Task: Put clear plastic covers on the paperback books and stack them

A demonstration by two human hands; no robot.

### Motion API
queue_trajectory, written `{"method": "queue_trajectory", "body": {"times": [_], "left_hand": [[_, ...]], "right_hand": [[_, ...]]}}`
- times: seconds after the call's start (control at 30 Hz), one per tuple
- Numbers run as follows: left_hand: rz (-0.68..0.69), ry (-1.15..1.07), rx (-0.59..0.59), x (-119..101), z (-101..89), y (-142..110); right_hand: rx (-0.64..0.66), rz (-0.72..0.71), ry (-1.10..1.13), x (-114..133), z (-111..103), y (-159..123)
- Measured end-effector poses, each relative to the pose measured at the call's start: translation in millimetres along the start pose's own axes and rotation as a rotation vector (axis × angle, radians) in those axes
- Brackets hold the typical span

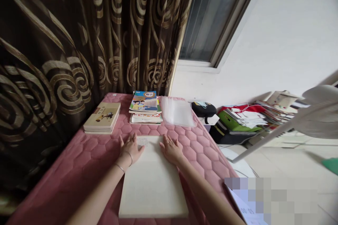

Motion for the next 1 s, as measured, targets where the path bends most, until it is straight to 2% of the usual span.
{"method": "queue_trajectory", "body": {"times": [0.17,0.3,0.37,0.43,0.53,0.63,0.7,0.8,0.87,1.0], "left_hand": [[-0.070,0.003,0.012,24,-3.7,-2],[-0.046,0.040,0.022,23,-3.6,0],[-0.039,0.064,0.015,18,-4.1,0],[-0.032,0.085,0.003,13,-5.3,0],[-0.022,0.121,0.013,8,-6.5,0],[-0.056,0.165,0.067,6,-5.8,2],[-0.062,0.177,0.061,3,-6.4,4],[0.074,0.115,0.016,-11,-5.6,8],[0.157,0.048,0.029,-19,-1.3,10],[0.159,0.007,0.041,-23,5.0,10]], "right_hand": [[0.023,0.005,-0.001,-5,1,1],[0.031,0.049,-0.018,6,-6,0],[0.012,0.058,-0.026,21,-12,0],[0.000,-0.008,-0.026,46,-14,3],[0.090,-0.200,0.017,89,-4,10],[0.160,-0.280,0.093,110,7,14],[0.151,-0.281,0.114,110,9,14],[0.160,-0.305,0.117,103,7,12],[0.166,-0.319,0.117,100,5,11],[0.128,-0.257,0.108,92,2,11]]}}
Point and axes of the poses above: each hand's wrist, its own y-axis towards the middle knuckle, its own z-axis out of the palm, x = y × z, the point moved 6 cm from there along y, towards the middle knuckle, and after that the axes turned 13 degrees about x, right-handed, at the moved point
